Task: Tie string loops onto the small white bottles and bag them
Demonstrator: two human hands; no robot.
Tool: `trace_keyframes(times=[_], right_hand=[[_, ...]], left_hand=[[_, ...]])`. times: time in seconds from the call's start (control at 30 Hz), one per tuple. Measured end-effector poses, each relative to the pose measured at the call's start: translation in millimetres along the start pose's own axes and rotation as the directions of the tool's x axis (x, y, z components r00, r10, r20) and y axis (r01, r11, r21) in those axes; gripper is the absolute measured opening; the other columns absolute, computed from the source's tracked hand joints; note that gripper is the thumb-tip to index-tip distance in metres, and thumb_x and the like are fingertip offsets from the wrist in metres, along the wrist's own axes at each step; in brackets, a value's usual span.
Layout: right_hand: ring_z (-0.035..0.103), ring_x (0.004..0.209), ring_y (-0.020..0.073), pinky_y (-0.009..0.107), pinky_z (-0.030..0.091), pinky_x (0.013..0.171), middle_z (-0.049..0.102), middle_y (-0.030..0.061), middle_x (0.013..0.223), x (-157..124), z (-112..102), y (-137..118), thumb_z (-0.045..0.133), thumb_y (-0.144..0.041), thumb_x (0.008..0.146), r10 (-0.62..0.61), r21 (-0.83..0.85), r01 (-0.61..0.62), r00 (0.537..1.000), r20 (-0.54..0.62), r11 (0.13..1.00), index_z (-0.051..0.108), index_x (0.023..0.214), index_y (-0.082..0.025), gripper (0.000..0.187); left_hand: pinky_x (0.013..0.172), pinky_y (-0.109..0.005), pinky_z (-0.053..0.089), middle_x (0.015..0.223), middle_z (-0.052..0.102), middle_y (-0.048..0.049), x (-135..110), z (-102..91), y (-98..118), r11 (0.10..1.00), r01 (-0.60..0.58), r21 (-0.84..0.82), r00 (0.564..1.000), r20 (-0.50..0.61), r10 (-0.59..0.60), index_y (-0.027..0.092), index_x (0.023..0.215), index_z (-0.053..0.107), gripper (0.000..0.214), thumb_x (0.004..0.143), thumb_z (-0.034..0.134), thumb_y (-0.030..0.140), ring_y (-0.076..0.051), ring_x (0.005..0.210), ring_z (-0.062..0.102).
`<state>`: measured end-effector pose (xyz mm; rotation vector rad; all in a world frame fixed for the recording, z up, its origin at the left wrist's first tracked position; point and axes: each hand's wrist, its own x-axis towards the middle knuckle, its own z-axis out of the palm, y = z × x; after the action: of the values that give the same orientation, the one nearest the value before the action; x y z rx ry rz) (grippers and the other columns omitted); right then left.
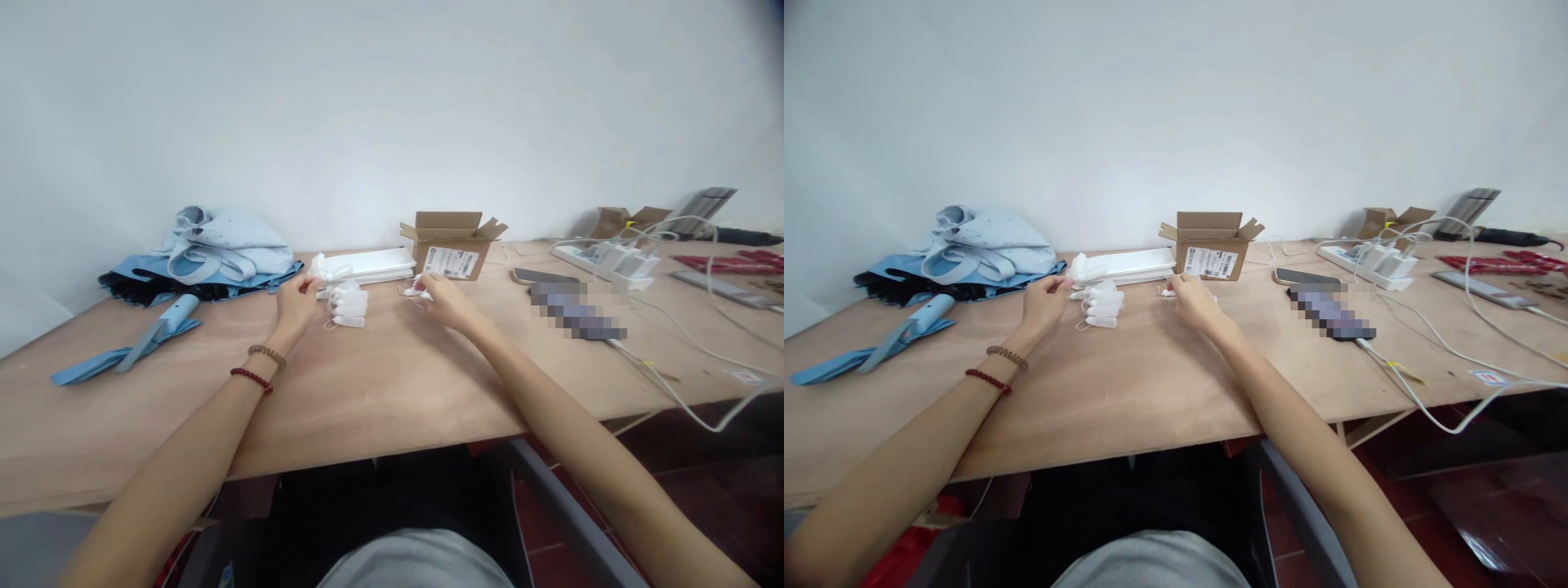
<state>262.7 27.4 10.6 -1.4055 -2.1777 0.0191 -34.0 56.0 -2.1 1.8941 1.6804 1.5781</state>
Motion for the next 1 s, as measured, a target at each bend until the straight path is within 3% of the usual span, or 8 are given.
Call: trace_keyframes(times=[0.17,0.5,0.63,0.77,1.0], right_hand=[[0.056,0.099,0.0270,0.031,0.040,0.079,0.061,0.0158,0.106,0.9,-7.9,20.2,0.056,-0.009,0.079,0.087,-0.216,-0.066,0.992,0.092,0.974,0.060,0.101,-0.014,0.022],[0.061,0.093,0.0258,0.028,0.039,0.072,0.067,0.0147,0.102,2.2,-4.2,33.2,0.056,-0.006,0.078,0.126,-0.250,-0.085,0.980,0.153,0.964,0.066,0.099,-0.014,0.025],[0.062,0.088,0.0255,0.028,0.038,0.069,0.068,0.0138,0.098,0.9,0.0,31.8,0.056,-0.008,0.078,0.127,-0.261,-0.082,0.979,0.160,0.962,0.066,0.096,-0.015,0.022],[0.061,0.085,0.0259,0.029,0.038,0.067,0.068,0.0138,0.094,0.7,5.4,27.5,0.056,-0.013,0.079,0.111,-0.215,-0.074,0.980,0.166,0.974,0.066,0.091,-0.016,0.016],[0.059,0.083,0.0236,0.031,0.042,0.072,0.066,0.0101,0.088,0.3,6.5,10.4,0.060,-0.018,0.077,0.086,0.086,-0.096,0.990,0.108,0.992,0.062,0.090,-0.016,0.013]], left_hand=[[0.073,-0.028,0.045,0.079,0.071,-0.0063,4.7,12.8,-17.8,1.000,-0.011,-0.009,0.998,0.069,0.012,0.014,0.078,0.070,0.025,0.079,0.055,0.034,-0.019,0.074,0.061],[0.084,-0.033,0.046,0.102,0.071,-0.0118,-1.1,10.2,-13.2,0.998,0.061,0.002,0.996,0.066,-0.061,0.012,0.099,0.070,0.032,0.081,0.051,0.029,-0.023,0.091,0.063],[0.079,-0.032,0.046,0.095,0.068,-0.0113,-13.7,5.1,7.0,0.990,-0.094,0.109,0.995,0.036,0.090,0.011,0.105,0.067,0.032,0.083,0.048,0.027,-0.021,0.082,0.060],[0.077,-0.031,0.045,0.091,0.065,-0.0078,-30.9,6.7,32.0,0.951,-0.284,0.123,0.957,0.103,0.272,0.014,0.108,0.063,0.029,0.086,0.047,0.024,-0.018,0.076,0.056],[0.075,-0.030,0.044,0.086,0.061,-0.0069,-53.0,17.8,54.0,0.885,-0.463,0.050,0.865,0.244,0.439,0.012,0.108,0.060,0.026,0.088,0.045,0.020,-0.018,0.078,0.055]])
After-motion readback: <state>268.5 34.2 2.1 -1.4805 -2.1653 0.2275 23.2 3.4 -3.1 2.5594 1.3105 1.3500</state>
